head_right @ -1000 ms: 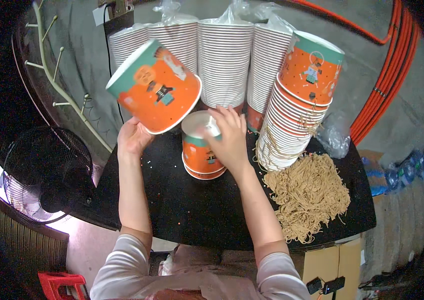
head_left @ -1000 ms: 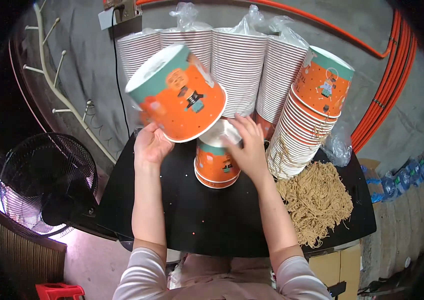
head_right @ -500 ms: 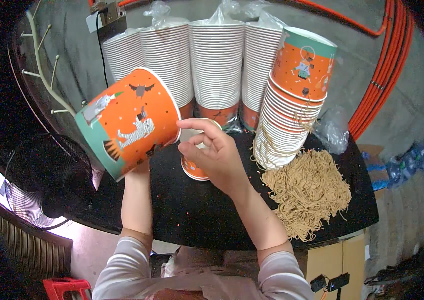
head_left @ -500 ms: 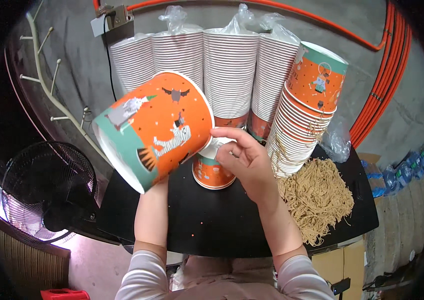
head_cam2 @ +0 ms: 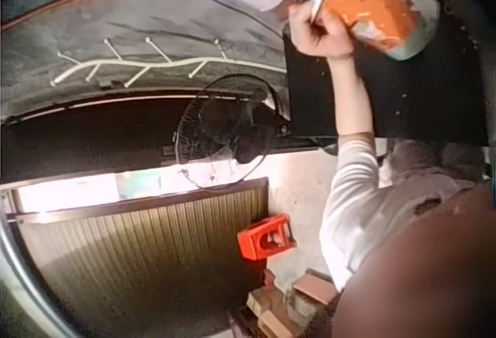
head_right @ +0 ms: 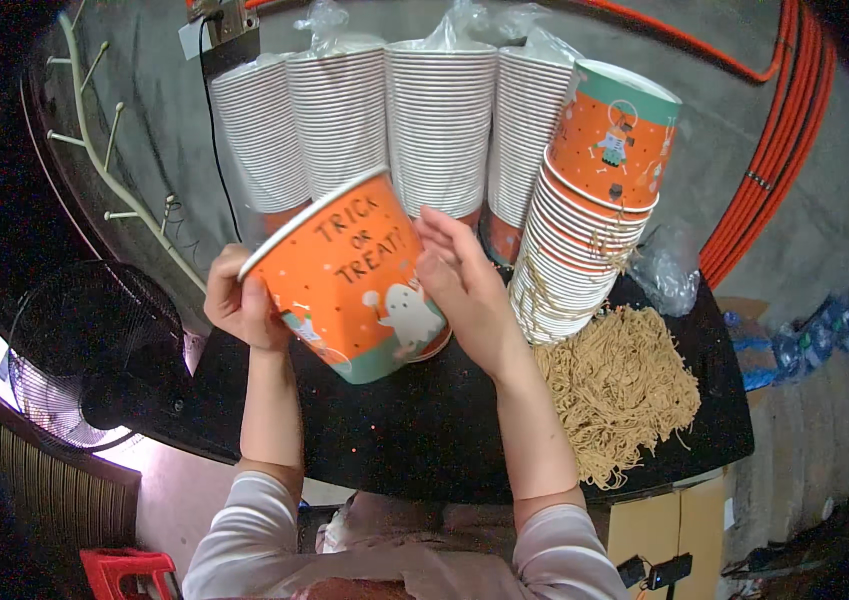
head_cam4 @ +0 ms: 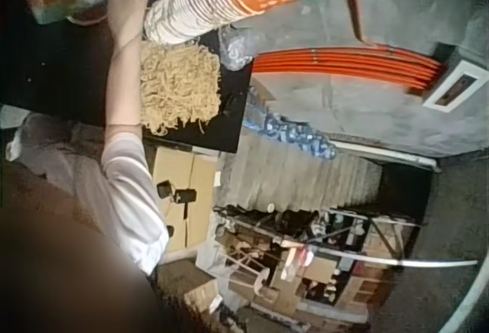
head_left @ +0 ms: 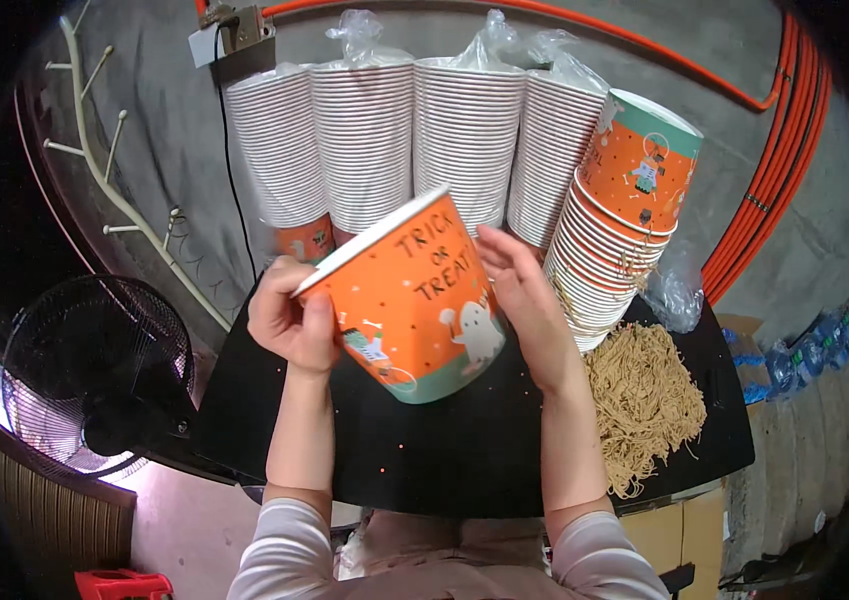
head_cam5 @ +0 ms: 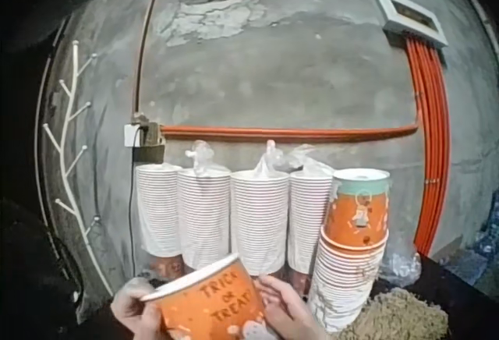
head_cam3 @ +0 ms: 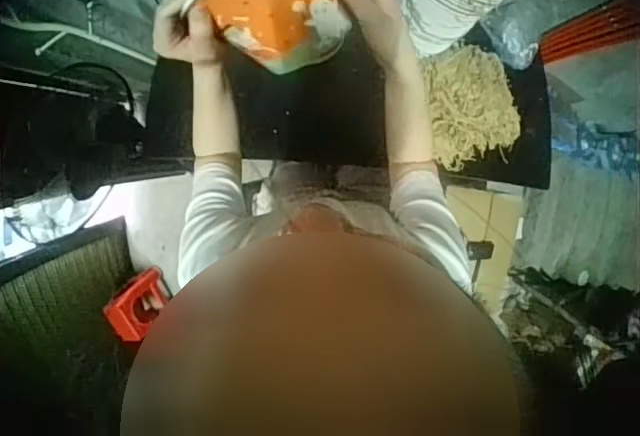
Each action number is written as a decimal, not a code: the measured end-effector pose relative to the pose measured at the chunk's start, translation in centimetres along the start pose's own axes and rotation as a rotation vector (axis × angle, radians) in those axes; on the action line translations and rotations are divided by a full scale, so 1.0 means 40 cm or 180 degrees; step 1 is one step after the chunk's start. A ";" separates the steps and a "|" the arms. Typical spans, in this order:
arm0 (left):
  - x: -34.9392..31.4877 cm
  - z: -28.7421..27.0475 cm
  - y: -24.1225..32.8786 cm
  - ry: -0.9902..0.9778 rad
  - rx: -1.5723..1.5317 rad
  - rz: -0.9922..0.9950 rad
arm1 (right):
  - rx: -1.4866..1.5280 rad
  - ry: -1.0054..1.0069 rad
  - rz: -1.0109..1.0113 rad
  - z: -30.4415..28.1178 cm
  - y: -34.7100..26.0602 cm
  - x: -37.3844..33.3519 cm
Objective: Threading a handle string through holes in a paper cup.
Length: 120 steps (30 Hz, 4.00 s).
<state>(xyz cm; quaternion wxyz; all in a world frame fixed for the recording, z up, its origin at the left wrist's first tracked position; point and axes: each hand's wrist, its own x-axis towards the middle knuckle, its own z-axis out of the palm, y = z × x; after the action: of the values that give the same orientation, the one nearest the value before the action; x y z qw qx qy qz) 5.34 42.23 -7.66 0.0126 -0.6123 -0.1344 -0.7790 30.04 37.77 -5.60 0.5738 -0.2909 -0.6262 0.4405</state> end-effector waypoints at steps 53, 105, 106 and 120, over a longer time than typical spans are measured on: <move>-0.004 0.062 0.073 -0.0384 -0.1626 -0.1394 | -0.0429 0.0421 -0.0978 0.001 -0.019 -0.022; -0.158 0.044 -0.041 -0.0894 -0.5680 -0.3491 | 0.2468 0.0046 0.0124 -0.062 0.000 0.004; -0.161 0.039 -0.045 -0.1017 -0.5542 -0.3503 | 0.2419 0.0056 0.0116 -0.063 -0.002 0.002; -0.169 0.030 -0.046 -0.1633 -0.2687 -0.4223 | 0.2105 0.0791 0.0316 -0.044 -0.031 -0.004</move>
<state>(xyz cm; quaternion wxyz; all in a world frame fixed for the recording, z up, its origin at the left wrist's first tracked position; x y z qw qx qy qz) 7.84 43.30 -14.23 -0.7119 -0.5178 -0.1627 -0.4457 31.96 37.47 -4.64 0.6866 -0.1708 -0.3603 0.6080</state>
